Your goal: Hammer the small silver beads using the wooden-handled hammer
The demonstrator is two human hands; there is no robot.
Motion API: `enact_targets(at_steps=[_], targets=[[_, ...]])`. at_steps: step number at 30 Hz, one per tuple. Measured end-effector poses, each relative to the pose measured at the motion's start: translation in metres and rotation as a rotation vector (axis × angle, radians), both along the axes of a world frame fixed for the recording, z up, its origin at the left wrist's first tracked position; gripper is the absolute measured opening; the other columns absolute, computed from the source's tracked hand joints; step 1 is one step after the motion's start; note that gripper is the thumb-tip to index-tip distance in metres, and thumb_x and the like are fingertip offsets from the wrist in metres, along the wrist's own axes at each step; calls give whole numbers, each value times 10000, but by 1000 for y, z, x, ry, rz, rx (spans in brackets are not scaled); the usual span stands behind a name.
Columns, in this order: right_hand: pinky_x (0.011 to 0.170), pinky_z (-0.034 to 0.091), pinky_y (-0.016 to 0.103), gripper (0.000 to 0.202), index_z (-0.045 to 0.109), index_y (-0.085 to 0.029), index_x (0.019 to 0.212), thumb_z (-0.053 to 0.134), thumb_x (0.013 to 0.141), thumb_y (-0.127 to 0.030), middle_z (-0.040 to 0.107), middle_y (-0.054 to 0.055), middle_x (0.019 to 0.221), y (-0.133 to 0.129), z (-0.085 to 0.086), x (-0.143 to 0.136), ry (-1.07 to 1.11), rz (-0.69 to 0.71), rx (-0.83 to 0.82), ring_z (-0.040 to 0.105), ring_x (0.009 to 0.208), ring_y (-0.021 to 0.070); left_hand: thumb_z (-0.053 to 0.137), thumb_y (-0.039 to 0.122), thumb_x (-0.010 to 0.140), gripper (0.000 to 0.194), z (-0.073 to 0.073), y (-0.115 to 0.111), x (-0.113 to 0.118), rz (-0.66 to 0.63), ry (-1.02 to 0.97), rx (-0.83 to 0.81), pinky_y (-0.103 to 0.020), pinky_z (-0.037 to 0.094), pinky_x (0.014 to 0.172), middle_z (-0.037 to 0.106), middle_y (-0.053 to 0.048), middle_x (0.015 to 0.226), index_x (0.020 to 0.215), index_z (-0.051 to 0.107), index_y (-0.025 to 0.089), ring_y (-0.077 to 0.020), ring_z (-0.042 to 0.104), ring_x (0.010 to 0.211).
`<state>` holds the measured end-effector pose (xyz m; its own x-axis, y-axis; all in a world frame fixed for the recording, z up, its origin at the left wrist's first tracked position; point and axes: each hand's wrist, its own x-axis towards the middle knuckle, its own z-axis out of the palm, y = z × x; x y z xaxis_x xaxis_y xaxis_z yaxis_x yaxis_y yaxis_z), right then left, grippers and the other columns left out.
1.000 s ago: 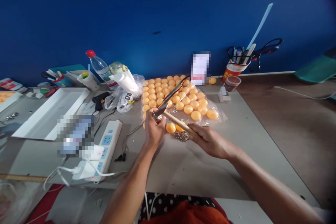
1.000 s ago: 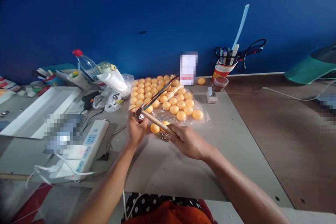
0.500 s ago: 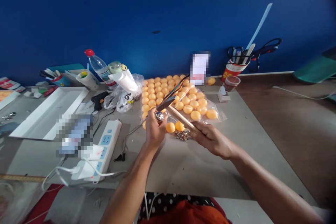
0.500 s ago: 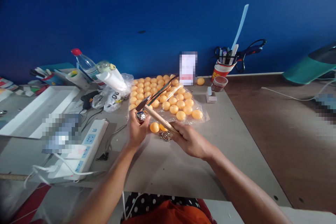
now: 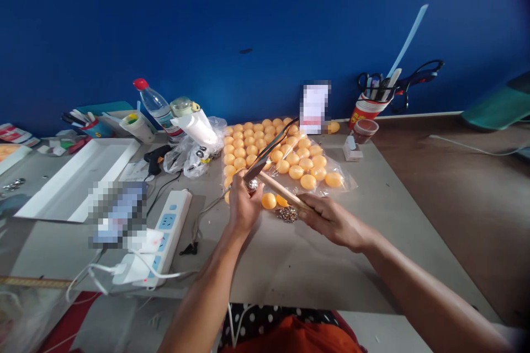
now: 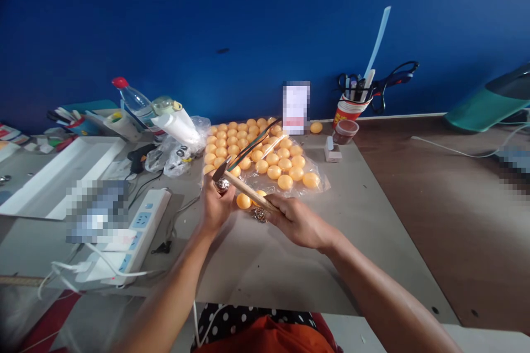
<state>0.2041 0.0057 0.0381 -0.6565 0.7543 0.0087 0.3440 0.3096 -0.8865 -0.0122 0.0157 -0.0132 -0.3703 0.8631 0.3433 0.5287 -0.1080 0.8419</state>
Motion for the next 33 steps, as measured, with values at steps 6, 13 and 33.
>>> enact_targets(at_steps=[6,13,33], targets=[[491,333,230,268,428,-202,775,449,971,-384,458,-32,654,-2,1,-1,52,-42,-149,395,557,89,663,214,764,275,4,-2,1,1,14,6,-317,507,747,647,-47,922,1008,538,196,-191,636,833],[494,333,236,273,431,-203,779,438,973,-394,454,-38,648,-2,-1,-1,82,-85,-198,397,550,89,676,207,746,312,1,-2,0,-3,15,-2,-306,497,725,635,-42,937,1021,530,201,-182,628,820],[492,336,235,290,420,-204,754,457,962,-402,458,-34,636,-4,3,-1,61,-74,-240,395,552,86,671,207,757,337,3,-3,0,-15,34,-27,-345,521,778,651,-76,1011,1067,538,194,-217,649,907]])
